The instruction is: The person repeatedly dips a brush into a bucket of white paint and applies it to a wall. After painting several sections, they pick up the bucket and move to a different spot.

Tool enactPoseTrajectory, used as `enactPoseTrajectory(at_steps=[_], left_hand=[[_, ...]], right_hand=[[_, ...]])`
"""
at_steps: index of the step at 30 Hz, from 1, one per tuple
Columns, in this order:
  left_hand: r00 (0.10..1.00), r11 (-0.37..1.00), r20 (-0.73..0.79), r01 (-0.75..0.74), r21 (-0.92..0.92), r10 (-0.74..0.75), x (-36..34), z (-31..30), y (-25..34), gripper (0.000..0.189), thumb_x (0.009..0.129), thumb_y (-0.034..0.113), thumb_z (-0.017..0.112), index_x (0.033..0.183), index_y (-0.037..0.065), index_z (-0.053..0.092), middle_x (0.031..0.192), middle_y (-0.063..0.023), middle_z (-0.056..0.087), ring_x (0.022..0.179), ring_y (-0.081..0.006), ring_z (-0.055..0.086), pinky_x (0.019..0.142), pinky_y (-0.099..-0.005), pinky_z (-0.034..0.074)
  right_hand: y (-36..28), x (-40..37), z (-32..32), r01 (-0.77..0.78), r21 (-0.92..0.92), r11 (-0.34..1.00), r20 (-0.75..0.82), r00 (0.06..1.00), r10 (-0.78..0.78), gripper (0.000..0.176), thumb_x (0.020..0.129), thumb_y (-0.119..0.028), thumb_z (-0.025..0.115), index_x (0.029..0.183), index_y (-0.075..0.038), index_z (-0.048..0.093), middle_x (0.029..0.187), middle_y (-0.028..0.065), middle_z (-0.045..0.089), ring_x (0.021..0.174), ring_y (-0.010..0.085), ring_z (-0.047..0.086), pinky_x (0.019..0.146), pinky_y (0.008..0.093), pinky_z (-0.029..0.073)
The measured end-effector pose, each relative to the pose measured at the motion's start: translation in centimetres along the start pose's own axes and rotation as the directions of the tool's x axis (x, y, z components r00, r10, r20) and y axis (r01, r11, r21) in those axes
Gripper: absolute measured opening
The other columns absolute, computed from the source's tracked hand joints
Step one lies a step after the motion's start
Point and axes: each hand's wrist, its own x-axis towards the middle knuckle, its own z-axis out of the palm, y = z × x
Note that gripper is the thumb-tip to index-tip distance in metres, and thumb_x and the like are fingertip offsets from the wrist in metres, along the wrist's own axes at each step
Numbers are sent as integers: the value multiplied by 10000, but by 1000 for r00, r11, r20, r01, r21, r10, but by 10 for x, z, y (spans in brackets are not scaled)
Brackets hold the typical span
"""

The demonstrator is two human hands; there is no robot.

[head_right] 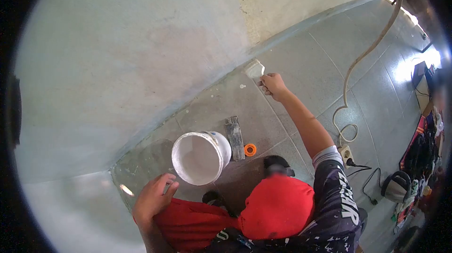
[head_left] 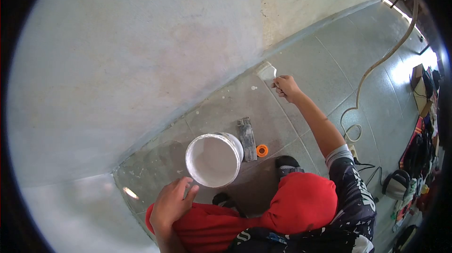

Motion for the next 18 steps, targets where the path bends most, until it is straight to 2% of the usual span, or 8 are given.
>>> enactPoseTrajectory(at_steps=[3,5,11,18], left_hand=[[1000,1000,-6,7,-6,-7,-2,1,-3,292,903,283,563,1048,30,584,966,-163,658,901,-336,631,779,-403,488],[1000,1000,-9,7,1,-7,-3,1,-3,294,903,284,562,1045,27,583,967,-160,660,902,-340,630,784,-401,489],[1000,1000,7,-20,-16,21,-1,1,-3,289,908,283,553,1042,27,584,966,-161,660,913,-341,626,786,-401,490],[999,1000,39,-23,9,23,1,4,-6,284,912,280,547,1039,29,582,962,-163,659,914,-345,624,790,-403,488]], right_hand=[[4,19,7,-46,73,996,22,999,44,118,850,-62,506,762,17,507,695,93,522,456,96,377,381,271,272],[6,27,13,-64,129,990,8,998,63,141,878,-77,509,780,23,520,667,47,469,453,80,359,365,246,236],[-1,39,22,-102,108,989,-10,995,104,140,863,-67,506,743,6,501,660,51,464,446,76,349,364,245,215],[-20,30,30,-36,79,996,18,999,34,156,871,-82,474,730,-16,479,650,31,456,439,66,335,363,241,195]])
